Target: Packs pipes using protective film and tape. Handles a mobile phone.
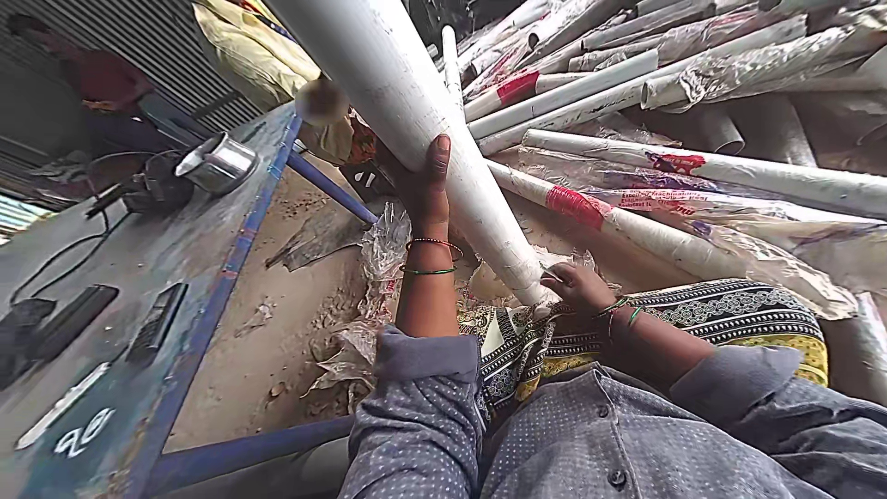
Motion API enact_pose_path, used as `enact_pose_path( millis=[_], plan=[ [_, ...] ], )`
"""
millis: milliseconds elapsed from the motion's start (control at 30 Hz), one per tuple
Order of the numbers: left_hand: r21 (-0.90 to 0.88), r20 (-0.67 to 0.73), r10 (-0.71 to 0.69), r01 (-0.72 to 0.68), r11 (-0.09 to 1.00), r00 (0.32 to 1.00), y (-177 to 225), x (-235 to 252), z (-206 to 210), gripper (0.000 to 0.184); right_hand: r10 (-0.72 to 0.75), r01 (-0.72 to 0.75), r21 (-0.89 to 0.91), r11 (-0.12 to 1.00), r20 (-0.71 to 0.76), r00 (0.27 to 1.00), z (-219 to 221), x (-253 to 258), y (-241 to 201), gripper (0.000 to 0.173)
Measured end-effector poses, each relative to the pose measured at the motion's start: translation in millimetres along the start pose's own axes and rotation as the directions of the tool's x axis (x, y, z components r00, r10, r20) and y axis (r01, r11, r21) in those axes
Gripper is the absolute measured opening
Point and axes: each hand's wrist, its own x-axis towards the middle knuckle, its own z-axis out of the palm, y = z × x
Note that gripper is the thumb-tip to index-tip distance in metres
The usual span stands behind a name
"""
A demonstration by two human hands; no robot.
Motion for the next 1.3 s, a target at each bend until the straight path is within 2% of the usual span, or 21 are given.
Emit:
enact_pose_path(
  millis=[33,100,233,367,467,567,767,933,1067,1233,1300],
  plan=[
    [0.011,0.000,-0.003,0.003,1.000,1.000,0.8,0.5,-2.1,0.119,0.047,-0.035,0.110,0.993,-0.104,0.994,-7.7,3.2,1.8,0.029],
    [0.021,-0.007,0.014,-0.014,1.000,1.000,1.5,-1.8,-4.4,0.121,0.142,-0.091,0.244,0.966,-0.201,0.969,-15.9,5.6,7.1,0.024],
    [0.011,-0.019,0.048,-0.048,0.999,0.999,6.9,-10.1,-7.5,0.124,0.279,-0.171,0.458,0.872,-0.179,0.944,-13.0,9.0,10.0,0.020],
    [0.029,-0.012,0.023,-0.023,0.999,1.000,13.6,-17.0,-9.4,0.125,0.354,-0.216,0.562,0.799,-0.149,0.923,-11.9,15.0,13.4,0.020],
    [0.019,0.007,0.043,-0.043,0.999,0.999,11.8,-18.7,-9.0,0.127,0.401,-0.244,0.599,0.763,-0.143,0.905,-13.5,20.3,23.7,0.014],
    [0.023,0.015,0.045,-0.045,0.999,0.999,13.9,-20.0,-4.9,0.127,0.429,-0.261,0.635,0.727,-0.123,0.895,-15.3,23.6,32.5,0.018],
    [0.036,0.030,0.060,-0.061,0.997,0.998,12.5,-16.3,8.4,0.128,0.457,-0.239,0.717,0.655,-0.123,0.881,-25.9,22.4,38.5,0.013],
    [0.075,0.066,0.027,-0.032,0.997,0.997,15.4,-22.5,15.1,0.123,0.471,-0.234,0.652,0.721,-0.212,0.856,-33.9,21.2,49.2,0.023],
    [0.123,0.101,-0.020,0.007,0.992,0.995,20.7,-36.3,10.6,0.114,0.448,-0.253,0.575,0.778,-0.225,0.865,-41.6,20.0,53.7,0.040],
    [0.053,0.052,0.032,-0.035,0.998,0.998,17.9,-25.6,13.3,0.124,0.427,-0.248,0.564,0.788,-0.208,0.880,-40.9,21.2,56.4,0.026],
    [0.047,0.072,0.012,-0.015,0.999,0.997,19.7,-28.5,11.2,0.120,0.414,-0.245,0.578,0.778,-0.180,0.892,-41.2,20.2,53.7,0.022]
  ],
)
